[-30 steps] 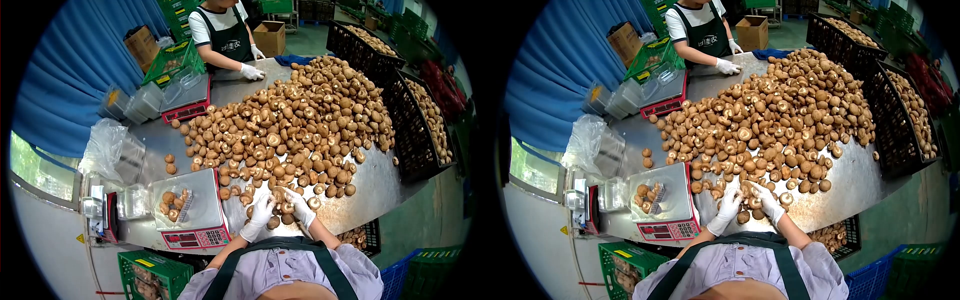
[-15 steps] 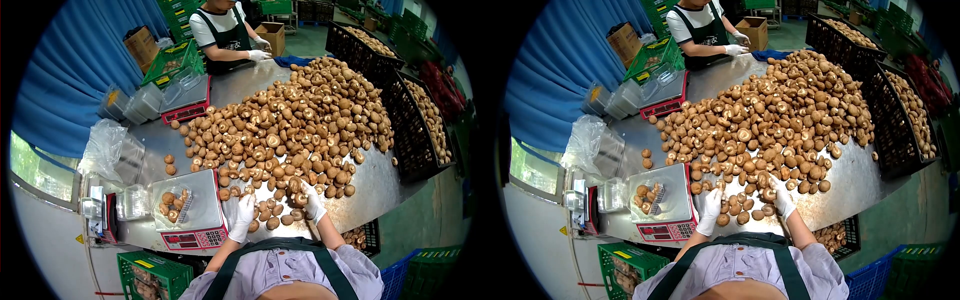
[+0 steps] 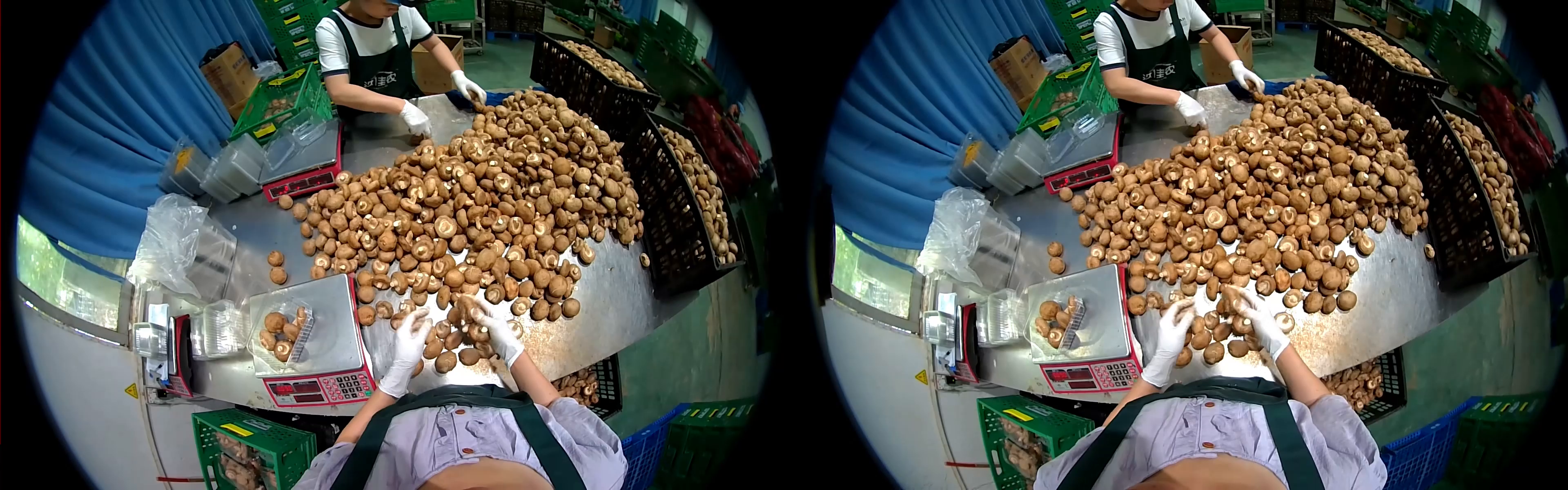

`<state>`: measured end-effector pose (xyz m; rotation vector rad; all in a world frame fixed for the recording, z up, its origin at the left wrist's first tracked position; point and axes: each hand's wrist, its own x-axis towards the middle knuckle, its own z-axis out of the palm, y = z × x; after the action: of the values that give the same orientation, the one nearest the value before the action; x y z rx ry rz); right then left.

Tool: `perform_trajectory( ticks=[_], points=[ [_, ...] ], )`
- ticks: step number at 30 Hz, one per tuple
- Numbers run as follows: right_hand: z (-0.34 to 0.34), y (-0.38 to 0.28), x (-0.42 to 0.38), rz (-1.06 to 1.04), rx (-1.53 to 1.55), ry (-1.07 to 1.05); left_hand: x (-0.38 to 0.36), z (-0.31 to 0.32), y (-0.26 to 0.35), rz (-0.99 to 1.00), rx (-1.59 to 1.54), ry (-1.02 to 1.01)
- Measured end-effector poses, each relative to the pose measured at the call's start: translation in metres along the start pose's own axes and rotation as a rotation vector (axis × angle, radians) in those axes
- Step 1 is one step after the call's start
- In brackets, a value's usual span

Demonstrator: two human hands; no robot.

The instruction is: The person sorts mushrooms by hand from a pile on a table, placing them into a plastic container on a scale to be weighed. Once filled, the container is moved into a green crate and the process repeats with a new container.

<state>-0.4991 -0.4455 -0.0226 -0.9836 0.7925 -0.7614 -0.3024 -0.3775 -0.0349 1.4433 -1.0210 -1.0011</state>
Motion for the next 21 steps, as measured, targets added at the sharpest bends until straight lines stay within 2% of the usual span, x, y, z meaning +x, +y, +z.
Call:
perform_trajectory(
  ticks=[1, 3, 7, 9, 11, 14, 17, 21],
  points=[
    [0.004, -0.001, -0.001, 0.073, 0.029, 0.005, 0.000, 0.004, -0.003, -0.082, -0.164, -0.105],
    [0.014, -0.004, -0.003, 0.022, -0.038, -0.020, -0.003, 0.010, 0.003, -0.339, -0.407, -0.200],
    [0.028, -0.013, -0.009, -0.020, -0.414, -0.031, -0.007, 0.020, 0.008, -0.389, -0.509, -0.241],
    [0.032, -0.015, -0.013, -0.044, -0.464, -0.021, -0.007, 0.019, 0.007, -0.376, -0.473, -0.229],
    [0.031, -0.010, -0.013, -0.115, -0.543, -0.016, -0.006, 0.016, 0.006, -0.496, -0.552, -0.168],
    [0.020, 0.006, -0.007, -0.007, -0.096, 0.019, -0.004, 0.008, 0.005, -0.452, -0.573, -0.137],
    [0.011, -0.001, -0.007, 0.050, 0.093, 0.125, -0.002, 0.000, 0.008, -0.488, -0.698, -0.115],
    [0.004, -0.006, -0.004, 0.027, 0.275, 0.216, 0.000, -0.008, 0.012, -0.504, -0.691, -0.101]
  ],
)
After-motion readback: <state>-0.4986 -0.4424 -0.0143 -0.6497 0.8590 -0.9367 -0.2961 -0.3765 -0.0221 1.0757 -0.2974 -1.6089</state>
